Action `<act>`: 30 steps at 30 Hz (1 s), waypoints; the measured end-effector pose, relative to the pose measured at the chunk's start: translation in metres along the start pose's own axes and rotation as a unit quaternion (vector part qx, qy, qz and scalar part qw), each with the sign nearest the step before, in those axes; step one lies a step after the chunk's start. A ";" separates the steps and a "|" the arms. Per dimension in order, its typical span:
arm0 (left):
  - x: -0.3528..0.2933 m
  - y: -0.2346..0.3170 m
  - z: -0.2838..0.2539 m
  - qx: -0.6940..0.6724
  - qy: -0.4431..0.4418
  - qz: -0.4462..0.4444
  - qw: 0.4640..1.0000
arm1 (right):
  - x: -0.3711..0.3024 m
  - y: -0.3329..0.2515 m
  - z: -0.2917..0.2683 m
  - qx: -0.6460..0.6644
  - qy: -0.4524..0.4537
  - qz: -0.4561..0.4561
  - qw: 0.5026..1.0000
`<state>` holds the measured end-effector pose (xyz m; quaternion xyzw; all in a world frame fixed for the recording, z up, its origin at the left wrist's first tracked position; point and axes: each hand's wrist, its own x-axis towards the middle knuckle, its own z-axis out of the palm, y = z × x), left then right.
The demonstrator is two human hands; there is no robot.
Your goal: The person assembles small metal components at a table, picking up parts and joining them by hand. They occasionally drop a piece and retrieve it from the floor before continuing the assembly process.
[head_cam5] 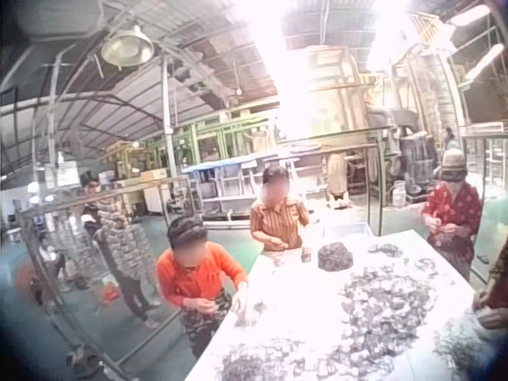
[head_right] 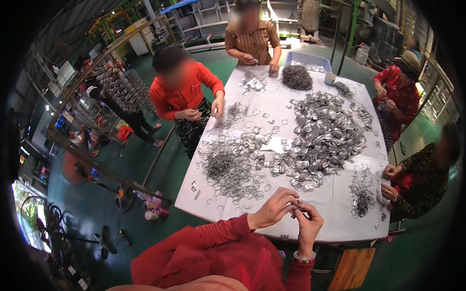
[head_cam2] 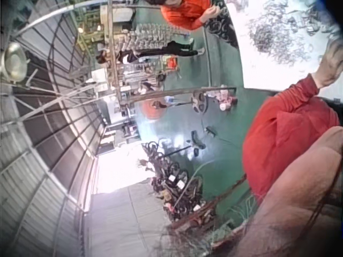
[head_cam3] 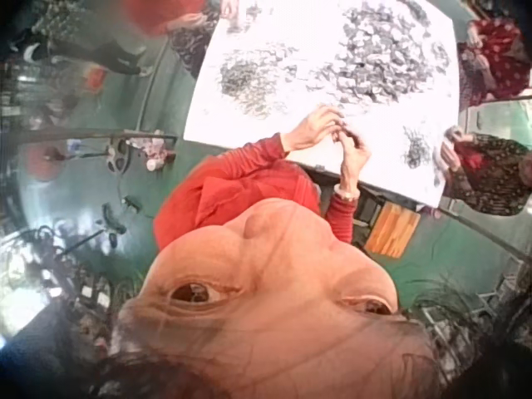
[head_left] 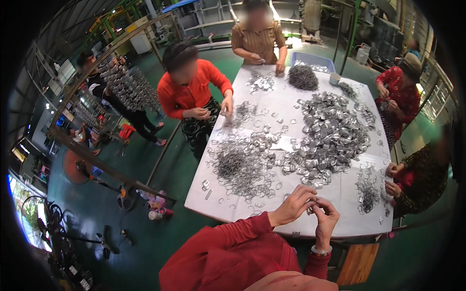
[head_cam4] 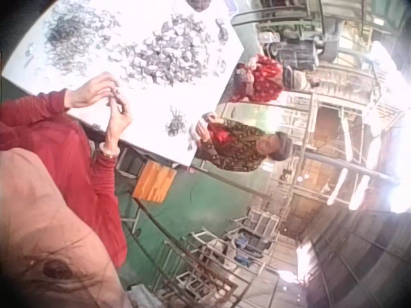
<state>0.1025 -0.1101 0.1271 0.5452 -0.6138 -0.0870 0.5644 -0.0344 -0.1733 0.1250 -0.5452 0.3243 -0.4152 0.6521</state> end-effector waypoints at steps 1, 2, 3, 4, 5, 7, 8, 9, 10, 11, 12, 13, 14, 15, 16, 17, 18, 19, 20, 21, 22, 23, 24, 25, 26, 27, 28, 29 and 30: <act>-0.002 -0.009 0.001 -0.021 0.006 -0.005 1.000 | -0.001 0.002 0.002 -0.021 -0.014 -0.004 1.000; -0.010 -0.020 0.004 -0.046 0.010 -0.030 0.998 | -0.002 0.007 -0.002 -0.087 -0.024 -0.034 0.995; -0.016 -0.030 0.001 -0.069 0.016 -0.056 0.996 | 0.008 0.006 0.001 -0.081 -0.050 -0.036 0.995; -0.017 -0.035 -0.001 -0.065 0.019 -0.062 0.996 | 0.017 0.019 -0.014 -0.120 -0.091 -0.087 0.985; -0.017 -0.037 -0.006 -0.078 0.017 -0.067 0.995 | 0.020 0.003 -0.005 -0.073 -0.066 -0.004 0.995; -0.011 -0.030 -0.026 -0.081 0.018 -0.077 0.994 | 0.035 0.004 -0.020 -0.112 -0.038 0.035 0.992; -0.005 -0.021 -0.036 -0.116 0.038 -0.098 0.988 | 0.041 0.012 -0.022 -0.122 -0.034 0.039 0.991; -0.008 -0.022 -0.044 -0.108 0.050 -0.104 0.987 | 0.053 0.021 -0.022 -0.122 -0.032 0.027 0.992; -0.007 -0.016 -0.054 -0.109 0.063 -0.120 0.985 | 0.063 0.040 -0.023 -0.171 -0.051 0.052 0.983; -0.007 -0.016 -0.062 -0.117 0.072 -0.124 0.983 | 0.070 0.068 -0.025 -0.218 -0.072 0.073 0.971; -0.008 -0.021 -0.067 -0.130 0.071 -0.127 0.981 | 0.073 0.103 -0.026 -0.261 -0.100 0.049 0.959; -0.011 -0.026 -0.072 -0.141 0.074 -0.133 0.978 | 0.073 0.136 -0.024 -0.304 -0.134 0.027 0.943; -0.009 -0.027 -0.079 -0.126 0.066 -0.123 0.982 | 0.071 0.154 -0.015 -0.344 -0.167 0.014 0.924; -0.009 -0.028 -0.086 -0.110 0.060 -0.112 0.986 | 0.069 0.167 -0.003 -0.385 -0.201 -0.001 0.901; -0.009 -0.030 -0.092 -0.094 0.054 -0.101 0.989 | 0.066 0.178 0.008 -0.417 -0.172 -0.038 0.892; -0.011 -0.031 -0.099 -0.108 0.037 -0.118 0.986 | 0.061 0.188 0.020 -0.446 -0.145 -0.074 0.880; -0.014 -0.032 -0.104 -0.126 0.020 -0.135 0.983 | 0.058 0.198 0.027 -0.476 -0.116 -0.109 0.865; -0.016 -0.034 -0.108 -0.144 0.003 -0.152 0.978 | 0.057 0.211 0.031 -0.503 -0.116 -0.107 0.850; -0.017 -0.037 -0.111 -0.144 0.009 -0.128 0.981 | 0.056 0.219 0.034 -0.532 -0.115 -0.107 0.832; -0.019 -0.039 -0.114 -0.145 0.003 -0.119 0.982 | 0.057 0.226 0.034 -0.561 -0.116 -0.106 0.813; -0.021 -0.042 -0.118 -0.146 -0.002 -0.110 0.983 | 0.059 0.232 0.032 -0.564 -0.130 -0.084 0.811; -0.022 -0.043 -0.123 -0.142 0.000 -0.101 0.985 | 0.065 0.235 0.034 -0.565 -0.150 -0.068 0.809; -0.021 -0.045 -0.126 -0.151 0.002 -0.090 0.984 | 0.070 0.236 0.034 -0.566 -0.171 -0.052 0.805; -0.023 -0.044 -0.123 -0.156 -0.004 -0.089 0.984 | 0.068 0.233 0.025 -0.553 -0.174 -0.027 0.815; -0.023 -0.045 -0.120 -0.147 -0.007 -0.083 0.986 | 0.069 0.229 0.020 -0.532 -0.181 -0.014 0.827; -0.022 -0.046 -0.117 -0.136 -0.011 -0.079 0.988 | 0.069 0.229 0.013 -0.489 -0.152 -0.033 0.858; -0.019 -0.045 -0.114 -0.147 -0.014 -0.078 0.986 | 0.068 0.219 0.008 -0.407 -0.119 0.033 0.905; -0.020 -0.042 -0.108 -0.162 -0.014 -0.078 0.984 | 0.066 0.180 0.020 -0.366 -0.084 0.100 0.921; -0.020 -0.039 -0.103 -0.158 -0.022 -0.083 0.984 | 0.060 0.148 0.027 -0.213 -0.058 0.131 0.967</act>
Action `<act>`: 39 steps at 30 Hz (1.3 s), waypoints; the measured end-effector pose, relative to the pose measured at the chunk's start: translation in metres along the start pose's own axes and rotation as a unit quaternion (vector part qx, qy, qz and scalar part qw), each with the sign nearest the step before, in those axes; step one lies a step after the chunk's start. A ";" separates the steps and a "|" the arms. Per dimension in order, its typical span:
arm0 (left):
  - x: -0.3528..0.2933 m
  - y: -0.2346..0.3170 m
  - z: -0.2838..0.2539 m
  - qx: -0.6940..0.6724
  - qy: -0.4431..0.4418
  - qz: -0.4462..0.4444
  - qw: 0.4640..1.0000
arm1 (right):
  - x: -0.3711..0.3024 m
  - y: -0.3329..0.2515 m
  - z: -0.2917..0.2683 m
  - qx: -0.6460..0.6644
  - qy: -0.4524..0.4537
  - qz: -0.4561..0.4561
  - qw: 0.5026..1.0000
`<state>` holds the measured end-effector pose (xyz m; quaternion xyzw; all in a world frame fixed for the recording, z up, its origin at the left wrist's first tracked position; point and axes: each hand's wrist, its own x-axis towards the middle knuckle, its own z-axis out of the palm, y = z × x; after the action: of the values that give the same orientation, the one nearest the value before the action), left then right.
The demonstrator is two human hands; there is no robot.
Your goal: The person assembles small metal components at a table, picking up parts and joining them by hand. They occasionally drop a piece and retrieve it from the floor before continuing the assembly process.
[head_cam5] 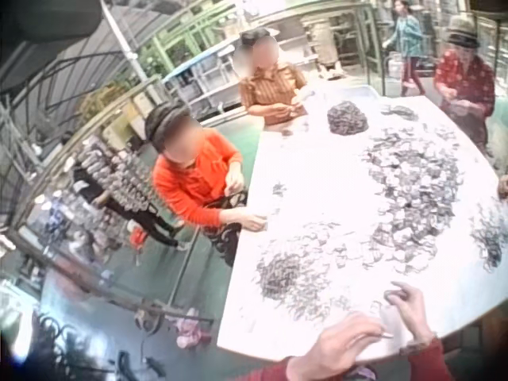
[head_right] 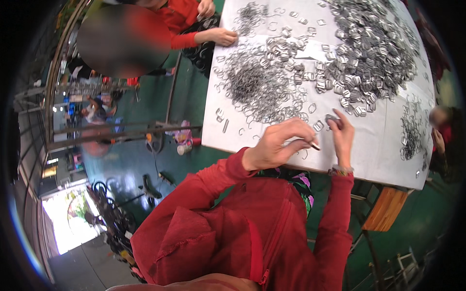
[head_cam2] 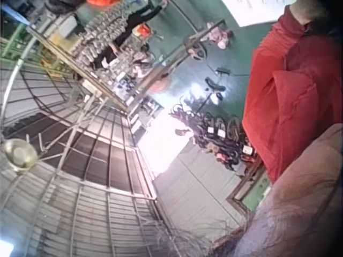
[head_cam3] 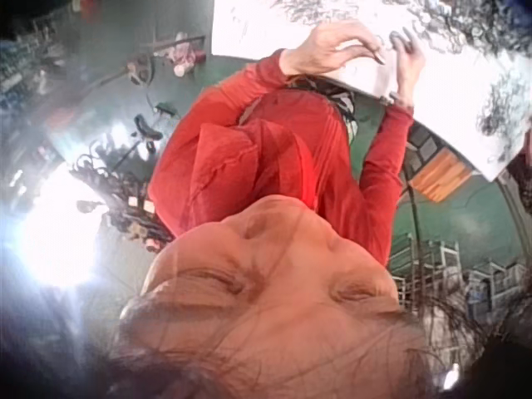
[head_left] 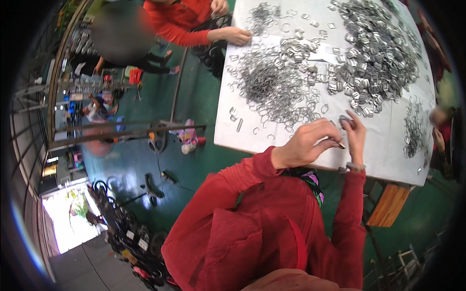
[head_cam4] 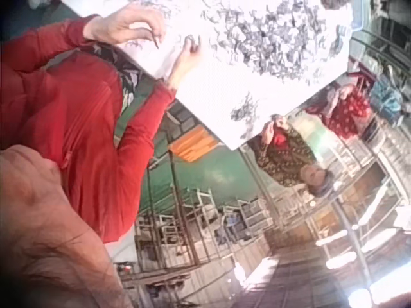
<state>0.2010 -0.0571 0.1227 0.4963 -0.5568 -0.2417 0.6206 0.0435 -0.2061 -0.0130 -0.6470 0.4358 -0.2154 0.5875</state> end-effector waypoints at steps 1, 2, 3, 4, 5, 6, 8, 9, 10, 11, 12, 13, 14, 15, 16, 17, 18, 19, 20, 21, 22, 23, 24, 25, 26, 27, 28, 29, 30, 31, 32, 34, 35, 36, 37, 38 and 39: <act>-0.003 0.000 0.007 -0.001 -0.004 -0.007 1.000 | -0.015 -0.030 -0.006 0.071 0.009 -0.002 0.997; -0.006 0.000 0.014 -0.006 -0.010 -0.010 1.000 | -0.031 -0.052 -0.010 0.136 0.036 -0.007 0.990; -0.010 0.000 0.023 0.005 -0.012 -0.011 1.000 | -0.050 -0.073 -0.020 0.124 0.035 -0.017 0.992; -0.014 -0.001 0.032 0.012 -0.016 -0.010 1.000 | -0.067 -0.086 -0.029 0.124 0.028 -0.033 0.991; -0.015 0.000 0.041 0.019 -0.024 -0.008 1.000 | -0.084 -0.097 -0.037 0.126 0.025 -0.051 0.990; -0.015 0.005 0.052 0.032 -0.017 0.002 0.999 | -0.099 -0.112 -0.042 0.117 0.027 -0.060 0.991; -0.015 0.009 0.071 0.052 -0.025 0.016 0.998 | -0.124 -0.128 -0.050 0.104 0.054 -0.070 0.991; -0.015 0.011 0.081 0.062 -0.030 0.022 0.997 | -0.131 -0.129 -0.056 0.108 0.069 -0.079 0.989; -0.014 0.012 0.090 0.060 -0.032 0.027 0.997 | -0.137 -0.129 -0.062 0.111 0.082 -0.089 0.986; -0.014 0.013 0.097 0.064 -0.034 0.032 0.997 | -0.142 -0.127 -0.068 0.117 0.092 -0.100 0.984; -0.013 0.015 0.104 0.068 -0.034 0.038 0.996 | -0.146 -0.124 -0.075 0.131 0.091 -0.111 0.981; -0.015 0.015 0.110 0.073 -0.039 0.036 0.996 | -0.149 -0.123 -0.079 0.141 0.096 -0.121 0.978; -0.017 0.013 0.115 0.082 -0.043 0.034 0.995 | -0.150 -0.122 -0.080 0.153 0.097 -0.132 0.974; -0.019 0.011 0.119 0.092 -0.047 0.033 0.994 | -0.149 -0.120 -0.083 0.165 0.098 -0.144 0.971; -0.019 0.011 0.123 0.051 -0.011 0.005 0.999 | -0.150 -0.109 -0.088 0.212 0.090 -0.137 0.963; -0.021 0.011 0.123 0.017 0.027 -0.024 0.999 | -0.149 -0.106 -0.090 0.230 0.094 -0.129 0.960; -0.022 0.008 0.121 -0.018 0.067 -0.051 0.996 | -0.149 -0.104 -0.092 0.247 0.096 -0.121 0.957; -0.020 -0.005 0.113 0.010 0.080 -0.083 0.993 | -0.149 -0.103 -0.094 0.262 0.096 -0.114 0.953; -0.017 -0.028 0.098 0.039 0.081 -0.136 0.987 | -0.148 -0.100 -0.095 0.269 0.100 -0.108 0.952; -0.013 -0.055 0.083 0.068 0.089 -0.187 0.976 | -0.152 -0.111 -0.092 0.255 0.136 -0.084 0.954; -0.015 -0.095 0.074 0.165 0.057 -0.184 0.967 | -0.153 -0.108 -0.093 0.259 0.167 -0.092 0.947; -0.022 -0.145 0.056 0.273 0.044 -0.193 0.941 | -0.153 -0.103 -0.098 0.261 0.135 -0.098 0.951; -0.032 -0.198 0.050 0.423 0.000 -0.128 0.897 | -0.154 -0.098 -0.101 0.257 0.166 -0.078 0.949; -0.033 -0.223 0.048 0.452 -0.040 -0.165 0.876 | -0.154 -0.099 -0.101 0.238 0.188 -0.073 0.950; -0.024 -0.247 0.054 0.488 -0.102 -0.272 0.823 | -0.151 -0.082 -0.109 0.245 0.189 -0.113 0.944; -0.044 -0.274 0.057 0.505 -0.019 -0.224 0.834 | -0.133 -0.041 -0.136 0.257 0.063 -0.170 0.949; -0.049 -0.286 0.068 0.572 0.016 -0.157 0.805 | -0.146 -0.048 -0.144 0.181 0.008 -0.153 0.972; -0.047 -0.285 0.068 0.558 -0.014 -0.124 0.821 | -0.154 -0.053 -0.156 0.231 0.021 -0.027 0.972; -0.050 -0.280 0.072 0.555 -0.019 -0.127 0.822 | -0.153 -0.066 -0.144 0.232 0.041 -0.075 0.969; -0.046 -0.276 0.071 0.554 -0.017 -0.123 0.823 | -0.149 -0.080 -0.126 0.233 0.061 -0.120 0.963; -0.045 -0.272 0.073 0.550 -0.014 -0.125 0.826 | -0.151 -0.092 -0.114 0.230 0.077 -0.162 0.957; -0.048 -0.285 0.079 0.556 0.005 -0.153 0.817 | -0.157 -0.099 -0.100 0.248 0.121 -0.178 0.945; -0.050 -0.286 0.082 0.551 0.024 -0.161 0.818 | -0.159 -0.093 -0.094 0.280 0.172 -0.198 0.923; -0.046 -0.281 0.088 0.545 0.040 -0.165 0.821 | -0.160 -0.093 -0.090 0.269 0.165 -0.203 0.927; -0.042 -0.276 0.087 0.537 0.054 -0.169 0.825 | -0.162 -0.094 -0.087 0.257 0.157 -0.207 0.931; -0.034 -0.268 0.084 0.519 0.049 -0.159 0.838 | -0.166 -0.092 -0.086 0.244 0.153 -0.212 0.934; -0.030 -0.258 0.080 0.501 0.048 -0.152 0.851 | -0.162 -0.080 -0.096 0.219 0.086 -0.229 0.945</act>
<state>0.1838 -0.1600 -0.1280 0.8292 -0.4895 0.0027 0.2698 -0.0931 -0.1343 0.1219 -0.5637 0.2670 -0.4894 0.6095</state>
